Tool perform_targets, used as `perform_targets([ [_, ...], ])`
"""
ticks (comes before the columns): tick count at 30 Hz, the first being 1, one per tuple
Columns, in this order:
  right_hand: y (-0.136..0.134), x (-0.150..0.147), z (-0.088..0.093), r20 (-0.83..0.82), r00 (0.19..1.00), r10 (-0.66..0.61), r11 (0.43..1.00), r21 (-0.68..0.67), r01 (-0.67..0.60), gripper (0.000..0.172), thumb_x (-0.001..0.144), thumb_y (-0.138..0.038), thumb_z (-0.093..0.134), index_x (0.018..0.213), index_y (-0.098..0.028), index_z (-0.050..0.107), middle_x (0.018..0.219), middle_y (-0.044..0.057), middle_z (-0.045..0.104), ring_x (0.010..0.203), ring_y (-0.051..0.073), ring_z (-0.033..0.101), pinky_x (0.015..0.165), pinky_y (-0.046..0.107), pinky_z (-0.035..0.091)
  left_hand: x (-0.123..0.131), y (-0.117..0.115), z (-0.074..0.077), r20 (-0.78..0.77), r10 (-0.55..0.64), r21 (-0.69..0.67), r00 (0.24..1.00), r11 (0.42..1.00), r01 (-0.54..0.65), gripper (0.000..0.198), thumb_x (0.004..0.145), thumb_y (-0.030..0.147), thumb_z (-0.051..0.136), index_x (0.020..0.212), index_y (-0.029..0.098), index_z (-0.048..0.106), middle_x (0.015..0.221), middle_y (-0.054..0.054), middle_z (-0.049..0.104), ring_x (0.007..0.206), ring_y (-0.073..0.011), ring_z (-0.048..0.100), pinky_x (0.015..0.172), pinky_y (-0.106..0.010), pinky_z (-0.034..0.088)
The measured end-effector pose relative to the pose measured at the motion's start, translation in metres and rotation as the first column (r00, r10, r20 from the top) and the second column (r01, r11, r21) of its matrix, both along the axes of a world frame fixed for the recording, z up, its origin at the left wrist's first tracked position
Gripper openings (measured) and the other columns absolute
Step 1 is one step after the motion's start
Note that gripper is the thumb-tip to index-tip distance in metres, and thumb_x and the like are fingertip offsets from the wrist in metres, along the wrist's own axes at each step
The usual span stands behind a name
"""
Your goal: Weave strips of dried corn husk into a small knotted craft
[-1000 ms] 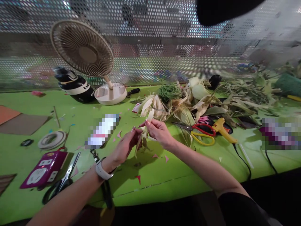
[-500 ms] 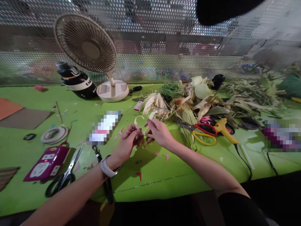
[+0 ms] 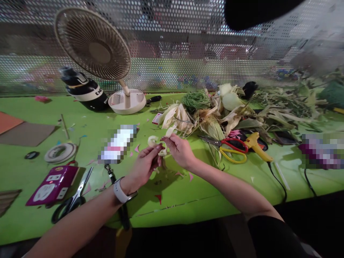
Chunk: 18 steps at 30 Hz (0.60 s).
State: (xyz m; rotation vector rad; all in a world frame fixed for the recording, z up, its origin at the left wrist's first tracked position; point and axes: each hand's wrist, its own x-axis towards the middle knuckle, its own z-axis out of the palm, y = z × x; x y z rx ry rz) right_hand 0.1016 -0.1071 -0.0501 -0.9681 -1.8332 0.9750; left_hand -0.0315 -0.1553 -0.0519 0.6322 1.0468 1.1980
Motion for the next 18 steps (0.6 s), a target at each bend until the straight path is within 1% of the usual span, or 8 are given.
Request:
perform_targets([
  [3,0.0,0.0,0.003,-0.083,0.995,-0.057,0.998,0.001,0.057,0.03,0.09,-0.042,0.047,0.08,-0.018,0.062,0.076,0.002,0.058,0.07,0.013,0.054,0.062,0.024,0.041,-0.003,-0.002,0.002,-0.164,0.122,0.16,0.979,0.983,-0.095,0.026,0.074,0.043,0.068,0.078,0.018,0.066,0.039,0.008,0.042,0.032,-0.0036,0.029,0.032,-0.019,0.018],
  [6,0.001,0.0,0.006,-0.195,0.968,-0.157,0.987,-0.059,0.149,0.03,0.088,-0.045,0.049,0.08,-0.018,0.062,0.068,0.001,0.051,0.068,0.013,0.051,0.06,0.024,0.04,-0.005,-0.003,0.004,-0.19,0.245,0.255,0.951,0.947,-0.193,0.027,0.075,0.045,0.067,0.087,0.021,0.069,0.04,0.009,0.039,0.033,-0.0049,0.026,0.033,-0.021,0.018],
  [8,0.0,0.0,0.007,-0.211,0.962,-0.173,0.98,-0.138,0.146,0.033,0.087,-0.049,0.05,0.08,-0.018,0.061,0.059,-0.002,0.042,0.059,0.012,0.046,0.053,0.023,0.035,-0.005,-0.001,0.004,-0.196,0.285,0.276,0.938,0.934,-0.226,0.029,0.073,0.046,0.068,0.09,0.022,0.07,0.043,0.008,0.043,0.034,-0.0051,0.027,0.033,-0.021,0.019],
  [9,-0.001,0.0,0.007,-0.197,0.97,-0.145,0.977,-0.183,0.109,0.035,0.087,-0.051,0.049,0.08,-0.018,0.059,0.056,-0.003,0.039,0.054,0.011,0.043,0.049,0.022,0.033,-0.004,0.0,0.004,-0.205,0.299,0.284,0.932,0.929,-0.236,0.029,0.073,0.046,0.069,0.09,0.022,0.07,0.045,0.007,0.046,0.035,-0.0052,0.029,0.034,-0.021,0.021],
  [11,-0.003,0.0,0.006,-0.138,0.99,-0.027,0.968,-0.251,-0.009,0.039,0.088,-0.054,0.046,0.076,-0.018,0.054,0.054,-0.005,0.039,0.048,0.009,0.04,0.045,0.021,0.03,-0.004,0.001,0.004,-0.232,0.33,0.305,0.915,0.918,-0.254,0.03,0.073,0.047,0.069,0.088,0.021,0.071,0.05,0.005,0.052,0.039,-0.0062,0.036,0.036,-0.021,0.027],
  [13,-0.006,0.0,0.007,-0.069,0.995,0.073,0.965,-0.246,-0.087,0.042,0.089,-0.053,0.044,0.068,-0.018,0.048,0.054,-0.004,0.041,0.047,0.007,0.039,0.045,0.02,0.03,-0.004,0.003,0.003,-0.275,0.34,0.331,0.899,0.912,-0.244,0.03,0.074,0.046,0.068,0.087,0.019,0.071,0.051,0.003,0.054,0.043,-0.0082,0.044,0.039,-0.021,0.033],
  [16,-0.007,0.0,0.009,-0.057,0.994,0.095,0.975,-0.194,-0.105,0.04,0.088,-0.051,0.048,0.067,-0.017,0.049,0.056,-0.005,0.04,0.05,0.006,0.037,0.047,0.02,0.029,-0.006,0.003,0.004,-0.333,0.314,0.368,0.889,0.912,-0.184,0.027,0.076,0.043,0.066,0.081,0.017,0.071,0.053,0.001,0.057,0.052,-0.0107,0.053,0.047,-0.021,0.042],
  [18,-0.006,-0.001,0.011,-0.112,0.987,0.114,0.959,-0.249,-0.139,0.037,0.086,-0.051,0.051,0.074,-0.016,0.054,0.058,-0.005,0.041,0.051,0.006,0.037,0.047,0.019,0.029,-0.007,0.002,0.004,-0.359,0.298,0.407,0.884,0.903,-0.139,0.023,0.076,0.039,0.067,0.079,0.017,0.071,0.06,0.0,0.062,0.059,-0.0119,0.057,0.054,-0.022,0.046],
])
